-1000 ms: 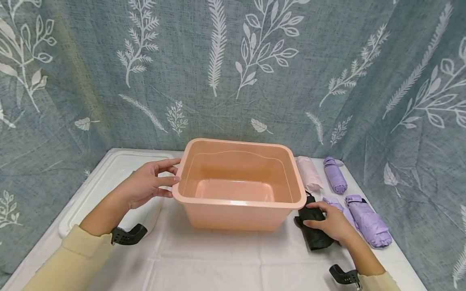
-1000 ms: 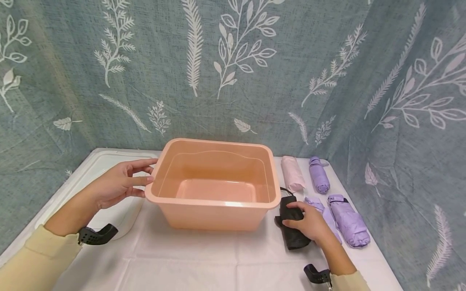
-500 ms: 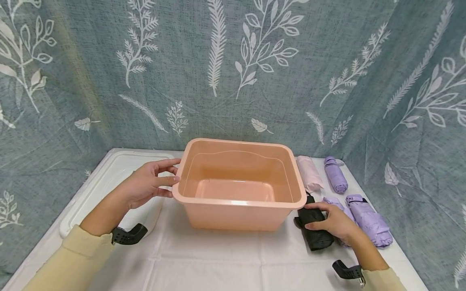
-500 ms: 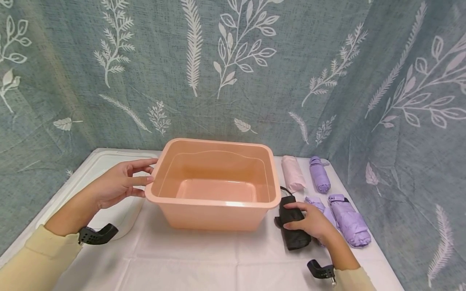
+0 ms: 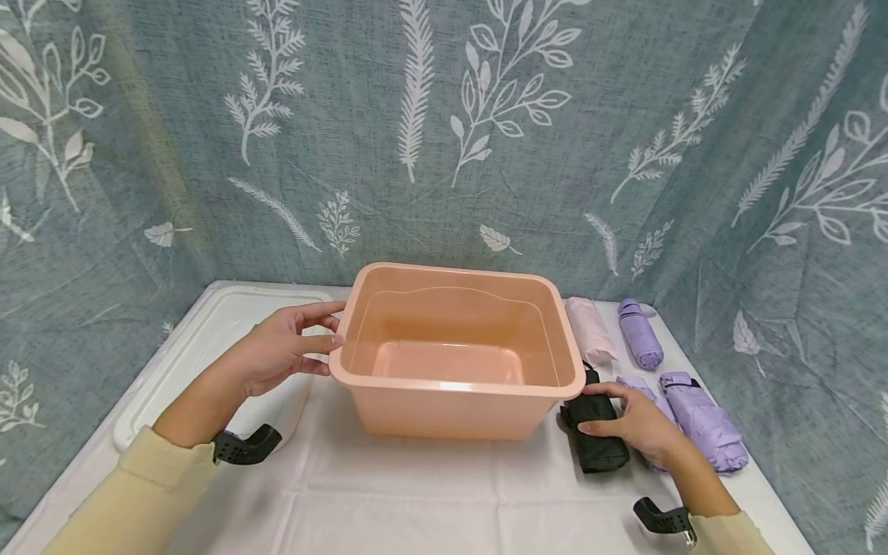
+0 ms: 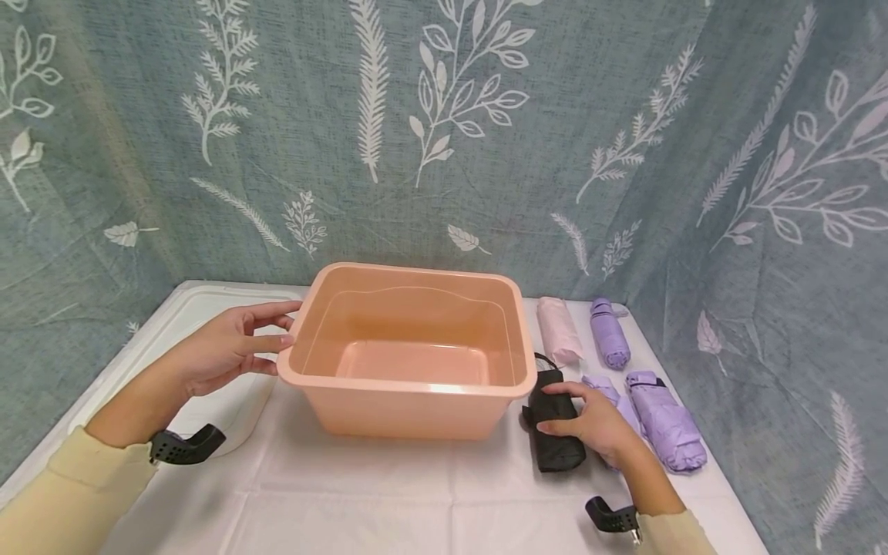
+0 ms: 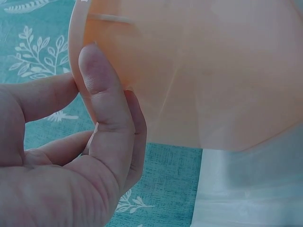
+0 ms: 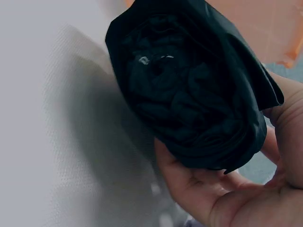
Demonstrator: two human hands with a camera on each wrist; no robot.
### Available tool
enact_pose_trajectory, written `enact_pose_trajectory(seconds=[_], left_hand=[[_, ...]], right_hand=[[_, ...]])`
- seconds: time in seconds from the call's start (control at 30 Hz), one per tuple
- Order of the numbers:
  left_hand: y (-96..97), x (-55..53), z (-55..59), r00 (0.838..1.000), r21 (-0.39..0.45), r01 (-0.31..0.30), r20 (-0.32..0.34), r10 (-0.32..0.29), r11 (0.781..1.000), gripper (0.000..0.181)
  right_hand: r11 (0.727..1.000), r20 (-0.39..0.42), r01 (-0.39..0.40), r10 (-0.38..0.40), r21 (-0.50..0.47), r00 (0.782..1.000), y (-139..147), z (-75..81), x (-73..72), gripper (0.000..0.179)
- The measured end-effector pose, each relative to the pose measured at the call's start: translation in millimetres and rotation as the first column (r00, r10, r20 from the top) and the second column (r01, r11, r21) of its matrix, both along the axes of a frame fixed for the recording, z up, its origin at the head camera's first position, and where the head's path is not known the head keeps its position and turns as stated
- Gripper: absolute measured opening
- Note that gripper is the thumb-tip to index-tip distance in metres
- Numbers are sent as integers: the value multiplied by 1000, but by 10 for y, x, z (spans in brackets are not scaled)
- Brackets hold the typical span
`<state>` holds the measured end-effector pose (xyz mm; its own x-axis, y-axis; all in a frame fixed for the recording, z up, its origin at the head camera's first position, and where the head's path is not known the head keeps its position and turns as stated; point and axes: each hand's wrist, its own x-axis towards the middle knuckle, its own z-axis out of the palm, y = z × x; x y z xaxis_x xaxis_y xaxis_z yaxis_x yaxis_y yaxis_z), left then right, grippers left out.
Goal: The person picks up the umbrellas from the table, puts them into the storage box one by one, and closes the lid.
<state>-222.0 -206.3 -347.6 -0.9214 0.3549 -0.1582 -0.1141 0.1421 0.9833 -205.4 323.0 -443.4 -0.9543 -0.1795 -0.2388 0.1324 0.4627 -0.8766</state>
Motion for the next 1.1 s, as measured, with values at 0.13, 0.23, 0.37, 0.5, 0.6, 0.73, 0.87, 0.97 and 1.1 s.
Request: enact_pose_trajectory(seconds=[0.13,0.23,0.37,0.5,0.6,0.73,0.87,0.97,1.1], left_hand=[[0,3,2,1000,-1,0,-4,0,1000,74],[-1,0,-2,1000,1,1,-5,-1,1000,73],[-5,-1,-5,1000,6,1,-4,-1,1000,73],[-8,0,-2,1000,7,0,-1,0,1000,74],[-10,0,3,1000,6,1,-1,-1,1000,74],[-8,-5,9,1000,8,3,-1,-3,1000,73],[-10,-8,9,1000,9,3,4,-3,1000,74],[-12,-11,6,1000,9,3,6,-3,1000,74],[-13,-18,0,1000,8,4,6,-4,1000,75]], right_hand=[[999,-40,16,-18,-41,999,6,10,-5,73],[995,-43,8,-12,-97,999,25,16,0,73],[983,9,18,-17,-184,1000,39,42,13,68],[973,40,47,-39,-225,998,41,76,18,64],[962,46,61,-51,-266,998,46,87,9,61],[937,27,64,-58,-342,998,84,97,-14,59],[913,23,35,-28,-408,999,121,167,-26,58],[892,34,3,14,-453,999,137,230,-32,59],[866,14,-34,47,-499,999,161,286,-40,60]])
